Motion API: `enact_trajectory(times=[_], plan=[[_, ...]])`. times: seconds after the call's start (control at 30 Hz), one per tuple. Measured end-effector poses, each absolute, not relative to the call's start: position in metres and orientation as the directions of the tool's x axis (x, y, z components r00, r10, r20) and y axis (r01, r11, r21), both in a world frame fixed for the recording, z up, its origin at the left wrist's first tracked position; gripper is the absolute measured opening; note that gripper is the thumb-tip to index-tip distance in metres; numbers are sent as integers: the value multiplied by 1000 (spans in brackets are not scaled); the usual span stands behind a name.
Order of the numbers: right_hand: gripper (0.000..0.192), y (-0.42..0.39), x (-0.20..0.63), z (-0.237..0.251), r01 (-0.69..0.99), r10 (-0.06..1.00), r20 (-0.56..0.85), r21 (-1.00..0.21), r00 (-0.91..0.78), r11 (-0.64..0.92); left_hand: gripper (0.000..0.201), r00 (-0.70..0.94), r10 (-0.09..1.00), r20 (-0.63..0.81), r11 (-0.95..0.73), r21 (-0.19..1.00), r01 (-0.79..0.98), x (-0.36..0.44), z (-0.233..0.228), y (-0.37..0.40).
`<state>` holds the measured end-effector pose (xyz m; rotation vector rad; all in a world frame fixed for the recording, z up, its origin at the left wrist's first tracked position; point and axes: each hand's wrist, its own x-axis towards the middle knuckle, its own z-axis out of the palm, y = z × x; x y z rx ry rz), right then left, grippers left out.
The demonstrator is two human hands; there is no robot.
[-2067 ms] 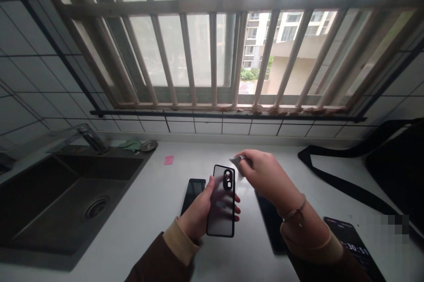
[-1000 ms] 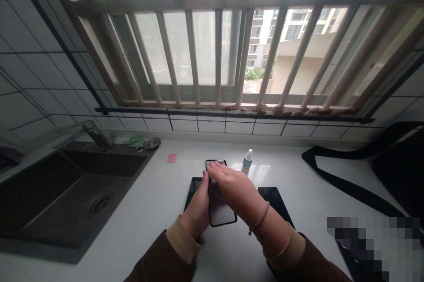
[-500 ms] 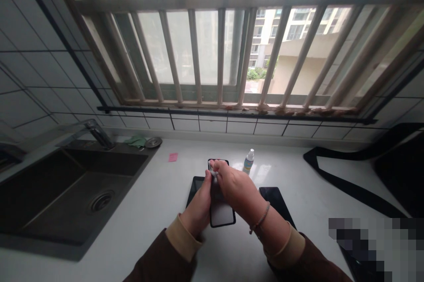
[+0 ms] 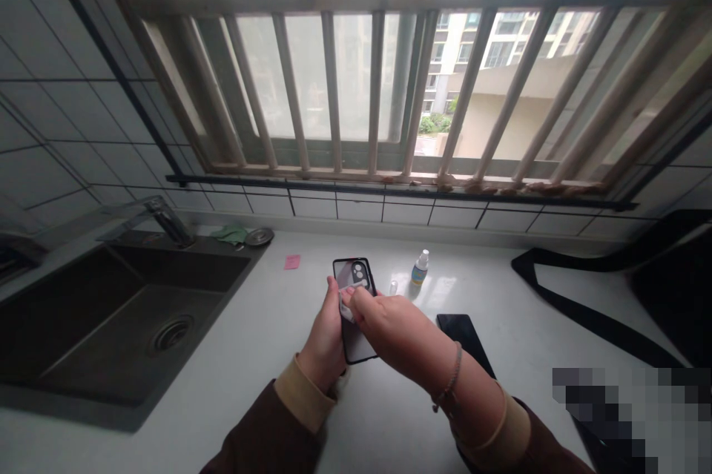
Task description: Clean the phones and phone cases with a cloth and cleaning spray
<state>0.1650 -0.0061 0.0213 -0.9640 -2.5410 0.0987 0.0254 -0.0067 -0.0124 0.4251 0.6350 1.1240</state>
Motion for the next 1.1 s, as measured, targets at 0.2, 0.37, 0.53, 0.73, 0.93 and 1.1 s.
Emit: enact_trajectory(times=[0.2, 0.37, 0.53, 0.73, 0.93, 1.1], plan=[[18, -23, 170, 42, 621, 635, 206, -135, -744, 772, 84, 296, 927, -232, 374, 661, -651, 17, -16, -4], [7, -32, 187, 59, 622, 688, 100, -348, -719, 701, 83, 313, 917, -249, 397, 667, -631, 15, -17, -4], [7, -20, 216, 69, 548, 736, 62, -627, -674, 555, 70, 316, 917, -245, 399, 596, -696, 22, -15, -5], [41, 2, 228, 71, 701, 940, 324, -644, -111, 305, 70, 434, 877, -208, 458, 640, -618, 26, -17, -8], [27, 3, 191, 39, 804, 924, 348, -497, -158, 325, 72, 476, 846, -240, 503, 652, -567, 27, -26, -9], [33, 0, 165, 13, 801, 851, 383, -343, -359, 491, 58, 405, 884, -233, 464, 549, -695, 31, -24, -6]])
